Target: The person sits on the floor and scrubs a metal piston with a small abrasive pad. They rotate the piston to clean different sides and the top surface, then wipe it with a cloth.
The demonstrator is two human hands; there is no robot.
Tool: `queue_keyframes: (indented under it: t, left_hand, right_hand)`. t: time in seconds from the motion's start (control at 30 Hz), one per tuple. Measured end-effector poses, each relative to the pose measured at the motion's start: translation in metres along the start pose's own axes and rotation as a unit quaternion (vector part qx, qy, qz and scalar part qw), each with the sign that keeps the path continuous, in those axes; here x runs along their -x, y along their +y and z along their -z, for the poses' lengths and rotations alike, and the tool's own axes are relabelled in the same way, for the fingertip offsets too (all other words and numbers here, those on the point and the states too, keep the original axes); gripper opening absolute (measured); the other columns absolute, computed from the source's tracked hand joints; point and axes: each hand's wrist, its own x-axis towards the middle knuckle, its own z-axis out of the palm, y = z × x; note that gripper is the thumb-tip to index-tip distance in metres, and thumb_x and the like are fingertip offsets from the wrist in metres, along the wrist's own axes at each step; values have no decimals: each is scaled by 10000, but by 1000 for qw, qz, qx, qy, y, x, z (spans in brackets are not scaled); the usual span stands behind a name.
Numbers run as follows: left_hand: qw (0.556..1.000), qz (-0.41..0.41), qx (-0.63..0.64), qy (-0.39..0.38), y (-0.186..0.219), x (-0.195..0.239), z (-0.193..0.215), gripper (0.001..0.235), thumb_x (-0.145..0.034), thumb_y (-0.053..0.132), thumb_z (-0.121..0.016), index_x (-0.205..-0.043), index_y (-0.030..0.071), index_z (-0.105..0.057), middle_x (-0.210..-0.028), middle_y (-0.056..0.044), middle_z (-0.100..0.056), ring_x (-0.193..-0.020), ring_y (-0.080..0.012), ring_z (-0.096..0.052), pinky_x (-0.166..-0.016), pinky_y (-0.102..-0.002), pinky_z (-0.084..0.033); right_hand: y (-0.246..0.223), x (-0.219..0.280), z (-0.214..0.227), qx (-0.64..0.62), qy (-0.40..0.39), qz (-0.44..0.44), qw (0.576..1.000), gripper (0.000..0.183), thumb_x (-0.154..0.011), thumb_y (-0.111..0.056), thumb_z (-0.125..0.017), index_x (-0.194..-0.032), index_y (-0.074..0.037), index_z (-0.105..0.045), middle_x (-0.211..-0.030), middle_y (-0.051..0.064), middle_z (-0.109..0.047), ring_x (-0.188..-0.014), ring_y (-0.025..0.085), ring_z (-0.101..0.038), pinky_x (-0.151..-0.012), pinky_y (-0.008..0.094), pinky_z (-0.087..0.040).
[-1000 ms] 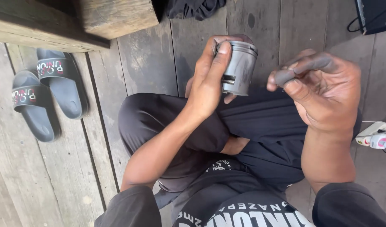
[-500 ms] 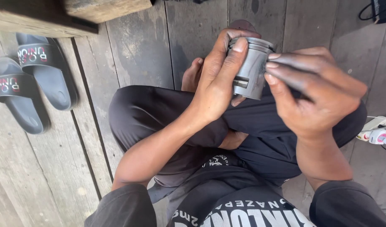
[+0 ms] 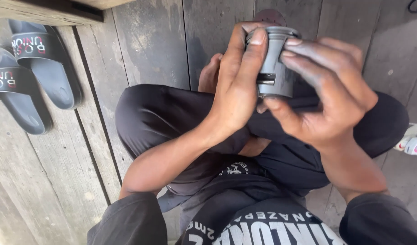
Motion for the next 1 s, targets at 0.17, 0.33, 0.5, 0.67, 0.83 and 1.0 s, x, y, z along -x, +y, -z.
queue_keyframes:
  t: [0.17,0.33,0.5,0.67,0.83,1.0]
  left_hand:
    - [998,17,53,2,9,-4,6,417,-1092,406,-401,-1322,74,-506,-990,-86,-591,-680,-119,-545,-435,-258,-484]
    - [998,39,54,-6,8,-2,5,466,-1074,436,-396,-1311,52,-516,-1045,-102,-614,-804,-132,-619,-668,-240,-545]
    - [993,96,46,46,9,-8,2,421,-1044,413,-404,-1206,60,-567,-998,-84,-598,-802,-128,-569,-640,-260,-526]
    - [987,108,121,13,-8,-8,3,459,-1045,371,-453,-1303,-4,-523,-1100,-137,-612,-843,-169,-595,-668,-280,-524]
    - [991,82,108,-22,3,-1,-3,413,-1083,372,-414,-1224,6,-544,-1021,-118,-617,-759,-134,-591,-627,-236,-509]
    - [999,47,16,-19,6,2,-3,433,-1070,417,-386,-1194,53,-586,-1027,-64,-595,-894,-117,-520,-791,-252,-442]
  right_hand:
    - [14,9,-8,-2,27,70,997,635,-918,-495,-624,-1082,97,-784,-1120,222,-717,-1142,393,-586,-1053,519,-388]
    - [30,19,-13,-22,41,91,995,754,-866,-617,-602,-1107,69,-802,-1095,189,-730,-1245,487,-567,-1147,594,-196]
    - [36,17,-18,-57,50,68,995,726,-842,-585,-574,-1068,61,-816,-1116,197,-761,-1342,537,-477,-1186,593,-129]
    - [35,14,-18,-52,67,63,994,679,-861,-583,-546,-1003,20,-826,-1057,123,-758,-1296,467,-508,-1160,582,-155]
    - [28,18,-16,-86,81,75,990,632,-804,-589,-530,-908,-30,-806,-962,59,-745,-1172,418,-568,-1145,600,-164]
    - [16,33,-21,-97,118,99,983,738,-830,-692,-427,-855,-57,-802,-914,36,-742,-1181,376,-547,-1160,583,-133]
